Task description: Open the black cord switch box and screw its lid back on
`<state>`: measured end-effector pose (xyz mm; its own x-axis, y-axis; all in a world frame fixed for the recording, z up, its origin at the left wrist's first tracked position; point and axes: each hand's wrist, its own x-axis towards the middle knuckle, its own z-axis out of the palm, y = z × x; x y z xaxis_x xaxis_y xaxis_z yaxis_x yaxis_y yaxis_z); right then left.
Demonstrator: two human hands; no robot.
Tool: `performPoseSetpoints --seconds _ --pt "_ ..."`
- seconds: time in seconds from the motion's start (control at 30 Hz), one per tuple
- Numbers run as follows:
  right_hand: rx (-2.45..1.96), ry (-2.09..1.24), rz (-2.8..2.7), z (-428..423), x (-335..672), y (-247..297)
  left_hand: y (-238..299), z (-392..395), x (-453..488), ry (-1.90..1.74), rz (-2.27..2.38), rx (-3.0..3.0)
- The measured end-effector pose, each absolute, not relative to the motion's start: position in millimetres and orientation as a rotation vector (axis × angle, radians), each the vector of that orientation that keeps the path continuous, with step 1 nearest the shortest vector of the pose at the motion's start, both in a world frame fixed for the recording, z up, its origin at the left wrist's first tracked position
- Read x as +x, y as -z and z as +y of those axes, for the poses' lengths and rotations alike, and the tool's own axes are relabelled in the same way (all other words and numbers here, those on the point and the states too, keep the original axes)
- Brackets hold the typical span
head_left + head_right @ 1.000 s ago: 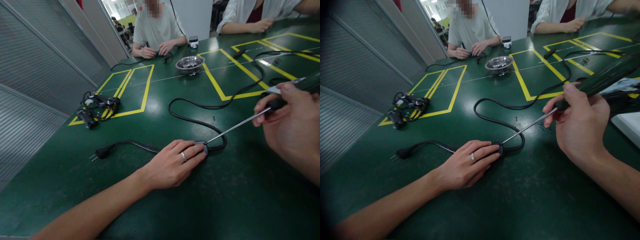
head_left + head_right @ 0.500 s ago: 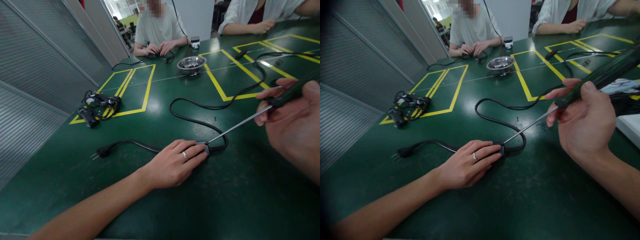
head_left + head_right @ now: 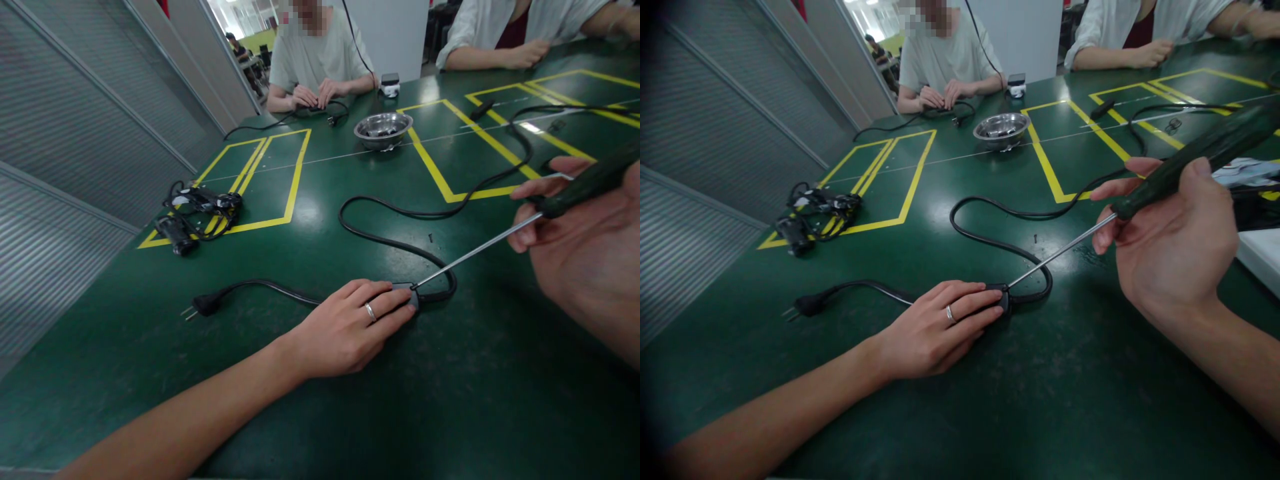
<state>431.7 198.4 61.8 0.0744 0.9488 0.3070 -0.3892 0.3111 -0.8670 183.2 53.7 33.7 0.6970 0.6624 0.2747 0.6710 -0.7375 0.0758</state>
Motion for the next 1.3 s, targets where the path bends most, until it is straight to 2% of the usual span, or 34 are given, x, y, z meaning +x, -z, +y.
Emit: performPoseSetpoints --seconds 0.23,0.47,0.7,0.93,1.1,1.3 --pt "-0.695 -0.963 -1.075 193 427 -66 -33 53 183 0.449 -1.121 -2.872" --pt "-0.625 -1.101 -1.024 194 433 -69 -33 53 183 0.442 -1.122 -2.864" --pt "-0.672 -1.013 -1.067 197 432 -68 -32 53 182 0.448 -1.129 -2.869" --pt "-0.656 -1.162 -0.984 191 434 -75 -33 54 183 0.457 -1.12 -2.87" --pt "-0.744 -1.136 -0.994 194 432 -75 -34 53 183 0.443 -1.121 -2.864" --pt "-0.637 -1.044 -1.043 200 433 -68 -34 54 183 0.448 -1.122 -2.864"
